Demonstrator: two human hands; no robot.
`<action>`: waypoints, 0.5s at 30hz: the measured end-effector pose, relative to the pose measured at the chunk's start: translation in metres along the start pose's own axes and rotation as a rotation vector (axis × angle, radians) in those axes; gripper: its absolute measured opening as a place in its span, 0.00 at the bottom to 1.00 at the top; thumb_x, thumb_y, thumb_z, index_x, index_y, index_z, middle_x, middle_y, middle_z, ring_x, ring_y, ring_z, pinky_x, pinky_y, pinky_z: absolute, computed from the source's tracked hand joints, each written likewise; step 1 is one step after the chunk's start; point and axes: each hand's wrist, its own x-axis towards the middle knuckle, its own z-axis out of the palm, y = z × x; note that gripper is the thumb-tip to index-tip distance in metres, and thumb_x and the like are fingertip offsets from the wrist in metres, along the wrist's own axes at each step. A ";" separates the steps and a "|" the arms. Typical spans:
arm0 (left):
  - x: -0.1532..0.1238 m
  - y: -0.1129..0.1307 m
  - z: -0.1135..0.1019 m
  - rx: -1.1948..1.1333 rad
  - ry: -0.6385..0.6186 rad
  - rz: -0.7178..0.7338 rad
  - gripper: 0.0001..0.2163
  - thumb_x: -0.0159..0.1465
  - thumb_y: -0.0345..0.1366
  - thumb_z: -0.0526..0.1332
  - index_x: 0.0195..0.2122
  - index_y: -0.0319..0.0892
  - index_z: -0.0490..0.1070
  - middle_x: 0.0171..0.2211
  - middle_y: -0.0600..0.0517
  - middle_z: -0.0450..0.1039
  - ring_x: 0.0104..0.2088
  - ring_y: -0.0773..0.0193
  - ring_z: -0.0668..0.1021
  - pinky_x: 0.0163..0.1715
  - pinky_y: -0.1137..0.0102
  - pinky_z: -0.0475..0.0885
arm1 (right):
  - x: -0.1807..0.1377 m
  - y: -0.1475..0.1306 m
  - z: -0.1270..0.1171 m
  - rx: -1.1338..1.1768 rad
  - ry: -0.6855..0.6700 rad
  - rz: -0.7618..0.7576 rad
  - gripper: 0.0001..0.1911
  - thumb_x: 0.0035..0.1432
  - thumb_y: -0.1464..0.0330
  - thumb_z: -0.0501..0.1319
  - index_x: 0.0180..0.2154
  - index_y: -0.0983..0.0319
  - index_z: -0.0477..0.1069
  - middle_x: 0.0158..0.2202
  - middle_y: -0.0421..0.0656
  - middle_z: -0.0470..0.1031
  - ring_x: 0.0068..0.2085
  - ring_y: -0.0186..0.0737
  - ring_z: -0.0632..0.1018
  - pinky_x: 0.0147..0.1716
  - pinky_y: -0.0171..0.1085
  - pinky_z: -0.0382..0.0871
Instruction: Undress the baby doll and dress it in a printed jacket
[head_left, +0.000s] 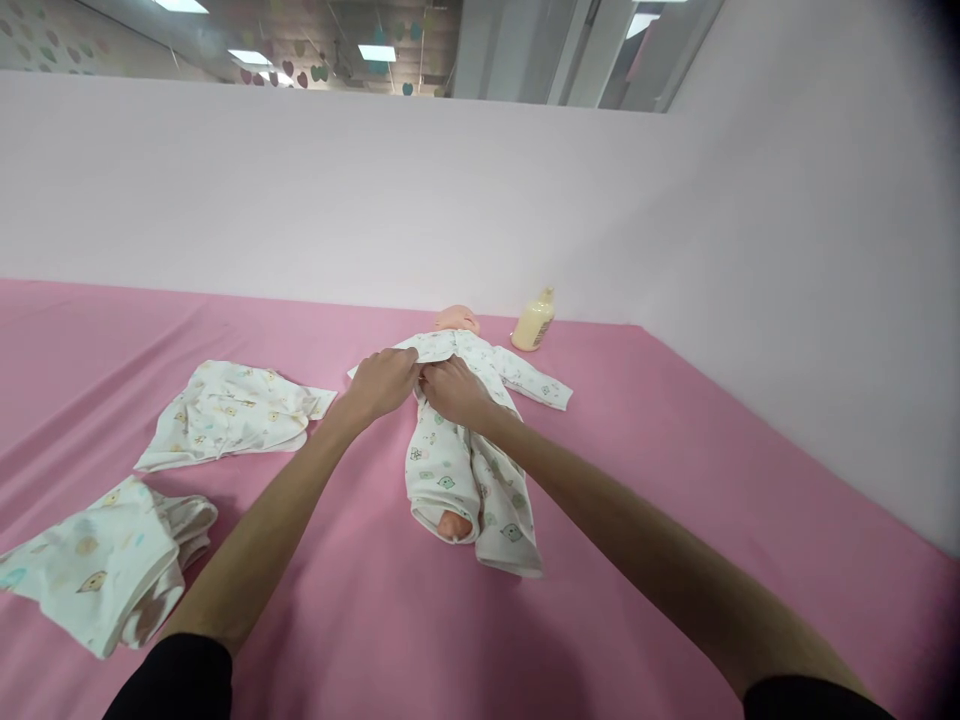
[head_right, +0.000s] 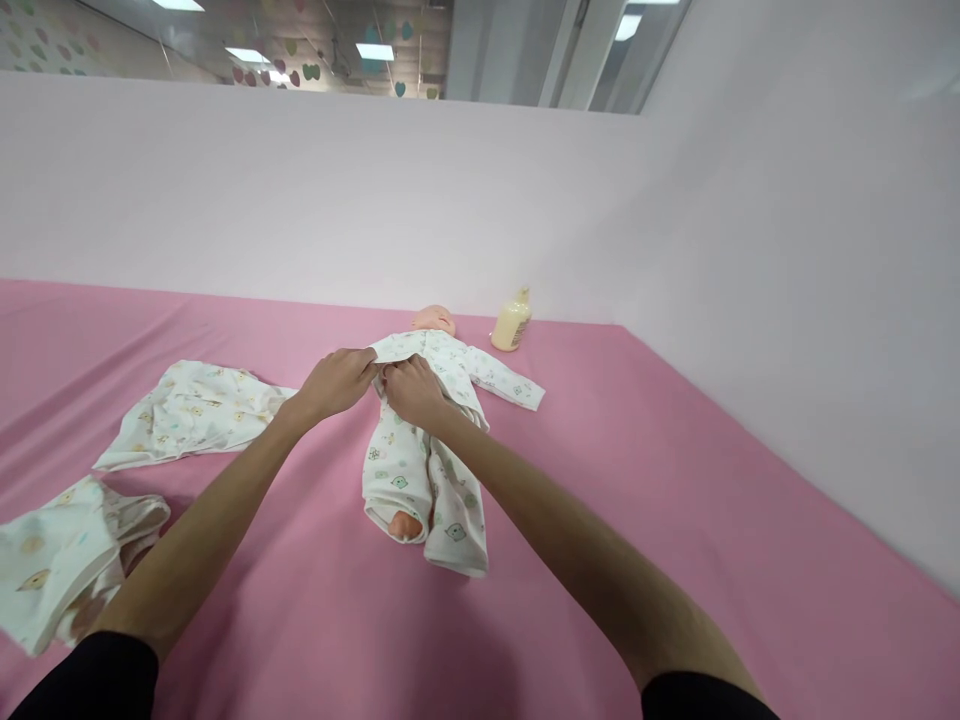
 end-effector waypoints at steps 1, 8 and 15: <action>0.000 0.001 -0.001 0.001 0.002 0.004 0.11 0.69 0.30 0.46 0.30 0.43 0.62 0.31 0.46 0.73 0.30 0.57 0.75 0.27 0.67 0.57 | 0.000 0.000 -0.001 -0.028 -0.009 -0.007 0.16 0.66 0.73 0.50 0.42 0.68 0.76 0.48 0.55 0.76 0.51 0.55 0.72 0.49 0.45 0.60; -0.001 0.001 0.001 0.018 -0.017 0.010 0.12 0.70 0.32 0.46 0.33 0.42 0.66 0.34 0.45 0.75 0.33 0.57 0.77 0.27 0.67 0.59 | 0.002 0.015 -0.021 0.021 -0.221 -0.090 0.18 0.54 0.71 0.61 0.48 0.64 0.75 0.55 0.54 0.71 0.58 0.60 0.65 0.53 0.50 0.59; 0.000 0.002 0.005 0.030 -0.018 0.032 0.15 0.71 0.35 0.45 0.31 0.42 0.66 0.32 0.45 0.75 0.32 0.55 0.77 0.29 0.66 0.61 | -0.009 0.021 -0.030 -0.041 -0.231 -0.158 0.18 0.53 0.75 0.59 0.46 0.62 0.75 0.54 0.54 0.71 0.56 0.59 0.68 0.50 0.50 0.59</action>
